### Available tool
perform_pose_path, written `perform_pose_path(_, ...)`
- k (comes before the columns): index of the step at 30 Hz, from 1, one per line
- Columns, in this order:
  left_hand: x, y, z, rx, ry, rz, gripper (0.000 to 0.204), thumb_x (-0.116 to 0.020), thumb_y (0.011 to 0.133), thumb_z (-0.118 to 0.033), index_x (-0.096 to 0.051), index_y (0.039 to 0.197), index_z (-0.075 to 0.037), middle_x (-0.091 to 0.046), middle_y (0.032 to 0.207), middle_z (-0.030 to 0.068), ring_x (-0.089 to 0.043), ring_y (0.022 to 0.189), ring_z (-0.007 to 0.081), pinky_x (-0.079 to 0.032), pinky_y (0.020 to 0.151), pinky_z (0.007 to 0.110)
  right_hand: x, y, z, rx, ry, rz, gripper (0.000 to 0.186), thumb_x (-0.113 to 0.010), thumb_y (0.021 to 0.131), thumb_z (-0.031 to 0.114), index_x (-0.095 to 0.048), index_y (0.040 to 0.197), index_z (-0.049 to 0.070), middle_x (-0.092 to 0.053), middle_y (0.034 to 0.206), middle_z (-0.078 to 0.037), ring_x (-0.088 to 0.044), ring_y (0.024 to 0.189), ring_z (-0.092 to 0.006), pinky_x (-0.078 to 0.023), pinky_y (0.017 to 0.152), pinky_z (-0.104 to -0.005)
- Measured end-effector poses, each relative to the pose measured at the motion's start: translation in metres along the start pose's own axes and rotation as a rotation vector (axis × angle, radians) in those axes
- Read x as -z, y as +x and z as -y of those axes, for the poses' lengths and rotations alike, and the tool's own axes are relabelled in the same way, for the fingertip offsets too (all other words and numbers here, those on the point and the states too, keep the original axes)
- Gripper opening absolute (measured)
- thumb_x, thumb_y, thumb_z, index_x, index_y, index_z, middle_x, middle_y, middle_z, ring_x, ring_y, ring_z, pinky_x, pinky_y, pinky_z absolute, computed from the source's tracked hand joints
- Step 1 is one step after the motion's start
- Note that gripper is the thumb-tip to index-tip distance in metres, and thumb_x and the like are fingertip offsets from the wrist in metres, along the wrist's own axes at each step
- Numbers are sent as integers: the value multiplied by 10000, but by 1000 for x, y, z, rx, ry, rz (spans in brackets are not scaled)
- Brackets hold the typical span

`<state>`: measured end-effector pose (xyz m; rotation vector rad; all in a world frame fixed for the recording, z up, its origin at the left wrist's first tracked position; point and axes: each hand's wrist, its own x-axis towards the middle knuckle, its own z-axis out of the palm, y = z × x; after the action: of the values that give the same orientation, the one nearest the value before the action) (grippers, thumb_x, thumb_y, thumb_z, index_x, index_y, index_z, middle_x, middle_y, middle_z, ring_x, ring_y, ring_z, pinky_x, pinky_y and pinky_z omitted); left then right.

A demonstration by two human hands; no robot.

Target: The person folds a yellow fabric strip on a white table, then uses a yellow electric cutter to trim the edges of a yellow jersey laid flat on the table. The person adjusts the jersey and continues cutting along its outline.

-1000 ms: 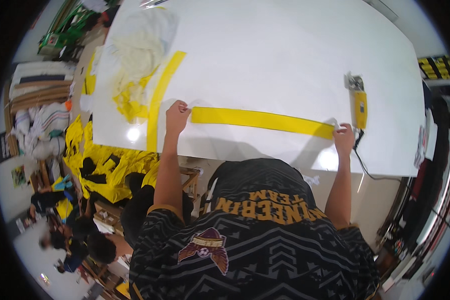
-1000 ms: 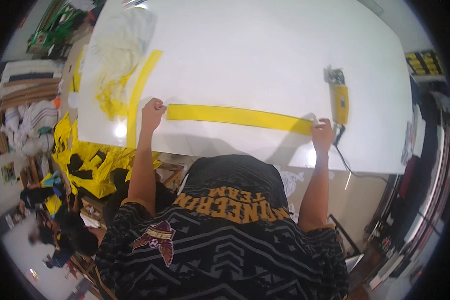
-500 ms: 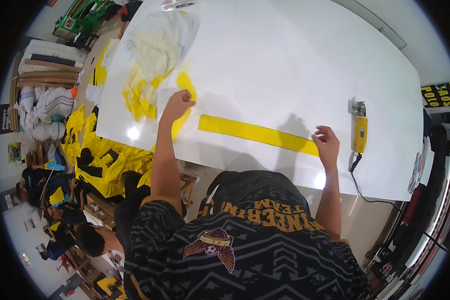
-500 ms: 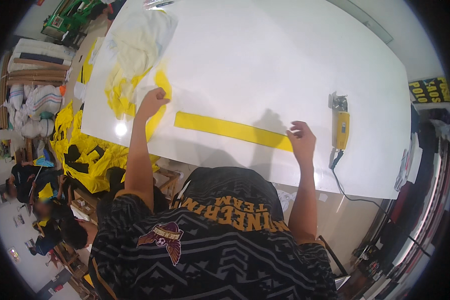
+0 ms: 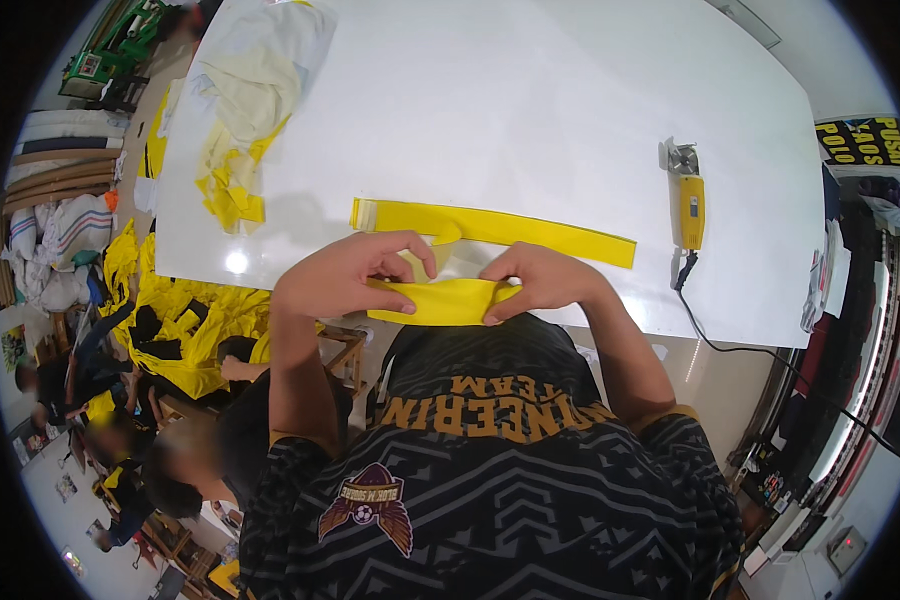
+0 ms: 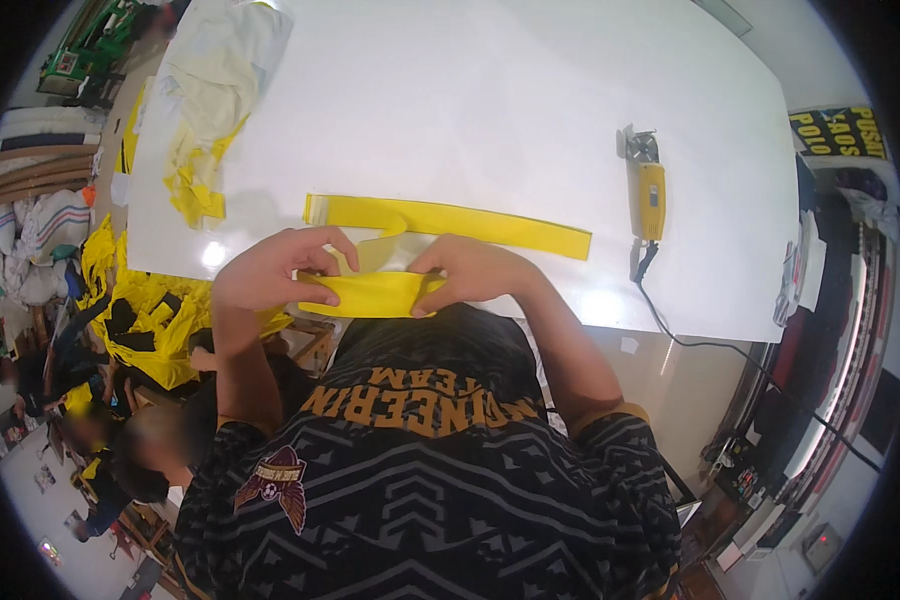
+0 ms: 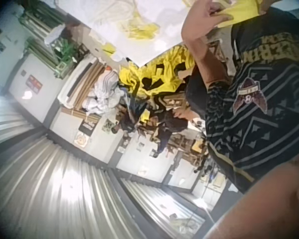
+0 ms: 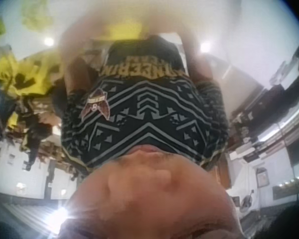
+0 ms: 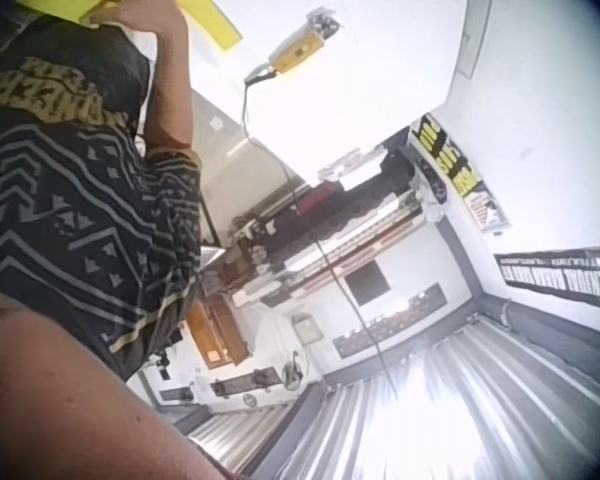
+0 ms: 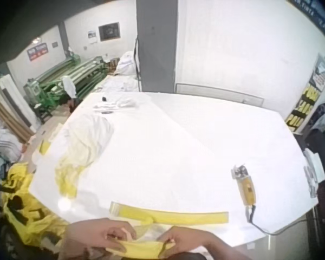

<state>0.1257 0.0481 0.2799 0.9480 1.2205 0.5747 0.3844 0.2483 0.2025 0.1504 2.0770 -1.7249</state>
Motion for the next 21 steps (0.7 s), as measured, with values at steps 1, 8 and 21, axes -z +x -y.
perform_pose_path(1,0,-6,-1,69,-9,-17,450,-870,983,-56,-686,1393,-74,-790,917,48,-651,830,105,-515,780,300,0,-10,-14,-8,10,-30,415,-931,906,370,-869,1157,45,-830,1031,-158,-772,972,-281,-565,888,-417)
perform_pose_path(8,26,-7,70,164,8,95,326,-902,939,-19,-815,1249,27,-843,980,41,-729,879,78,-561,826,266,22,-105,-75,-247,321,-295,297,-944,879,176,-847,1017,-69,-830,856,-147,-788,755,-223,-597,742,-350)
perform_pose_path(21,57,39,213,139,16,-347,392,-843,1007,-125,-759,1375,-22,-766,895,24,-648,808,89,-506,736,288,12,-145,-185,-457,271,-682,318,-882,933,115,-821,1178,-78,-838,914,-158,-808,735,-204,-621,685,-323)
